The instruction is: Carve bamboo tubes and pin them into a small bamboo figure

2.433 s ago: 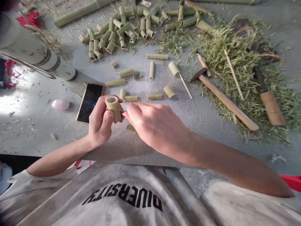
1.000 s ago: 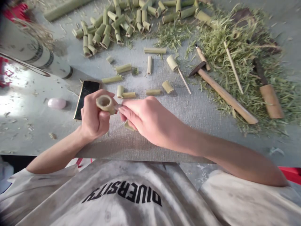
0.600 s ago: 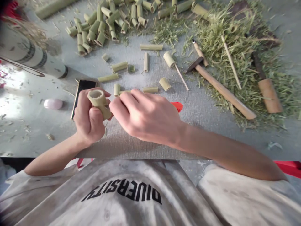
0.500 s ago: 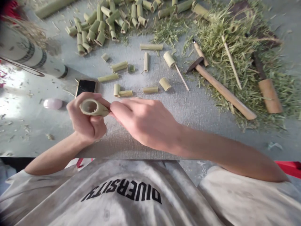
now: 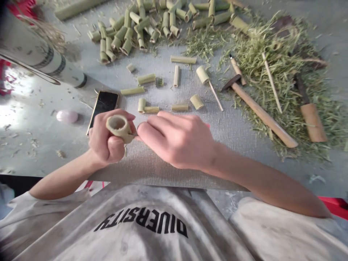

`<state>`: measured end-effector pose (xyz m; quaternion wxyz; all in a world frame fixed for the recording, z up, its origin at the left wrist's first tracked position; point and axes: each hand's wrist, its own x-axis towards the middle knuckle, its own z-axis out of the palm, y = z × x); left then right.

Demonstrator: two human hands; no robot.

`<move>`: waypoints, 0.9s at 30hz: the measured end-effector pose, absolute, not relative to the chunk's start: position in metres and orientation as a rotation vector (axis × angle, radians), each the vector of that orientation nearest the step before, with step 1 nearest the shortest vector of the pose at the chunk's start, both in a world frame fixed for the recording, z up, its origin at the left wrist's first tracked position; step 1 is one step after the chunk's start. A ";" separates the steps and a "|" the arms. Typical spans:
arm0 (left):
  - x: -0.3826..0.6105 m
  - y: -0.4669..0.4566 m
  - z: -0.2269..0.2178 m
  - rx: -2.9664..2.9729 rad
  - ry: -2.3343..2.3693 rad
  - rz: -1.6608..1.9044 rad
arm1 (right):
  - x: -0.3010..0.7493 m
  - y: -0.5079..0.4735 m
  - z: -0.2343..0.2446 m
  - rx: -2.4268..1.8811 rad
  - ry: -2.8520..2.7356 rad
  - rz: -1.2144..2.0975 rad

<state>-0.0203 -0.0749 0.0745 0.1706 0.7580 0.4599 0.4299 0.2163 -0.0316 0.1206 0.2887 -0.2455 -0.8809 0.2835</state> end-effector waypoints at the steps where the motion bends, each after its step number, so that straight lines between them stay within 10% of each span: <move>1: -0.019 -0.076 0.074 2.184 1.294 1.228 | 0.217 -0.032 0.122 -0.691 -2.400 0.565; 4: -0.017 -0.067 0.073 2.398 1.062 1.351 | 0.217 -0.032 0.122 -0.722 -2.376 0.719; 9: -0.022 -0.046 0.074 2.573 0.752 1.497 | 0.211 -0.034 0.118 -0.275 -1.813 2.272; 16: -0.018 -0.065 0.080 2.456 1.200 1.205 | 0.214 -0.036 0.127 -0.924 -2.313 0.897; 18: -0.017 -0.063 0.079 2.458 1.242 1.162 | 0.215 -0.035 0.126 -0.903 -2.263 1.043; 23: -0.032 -0.052 0.076 2.641 0.764 1.345 | 0.213 -0.035 0.122 -0.299 -1.511 2.613; 27: -0.039 -0.064 0.075 2.309 1.190 1.061 | 0.213 -0.039 0.130 -0.445 -1.814 2.182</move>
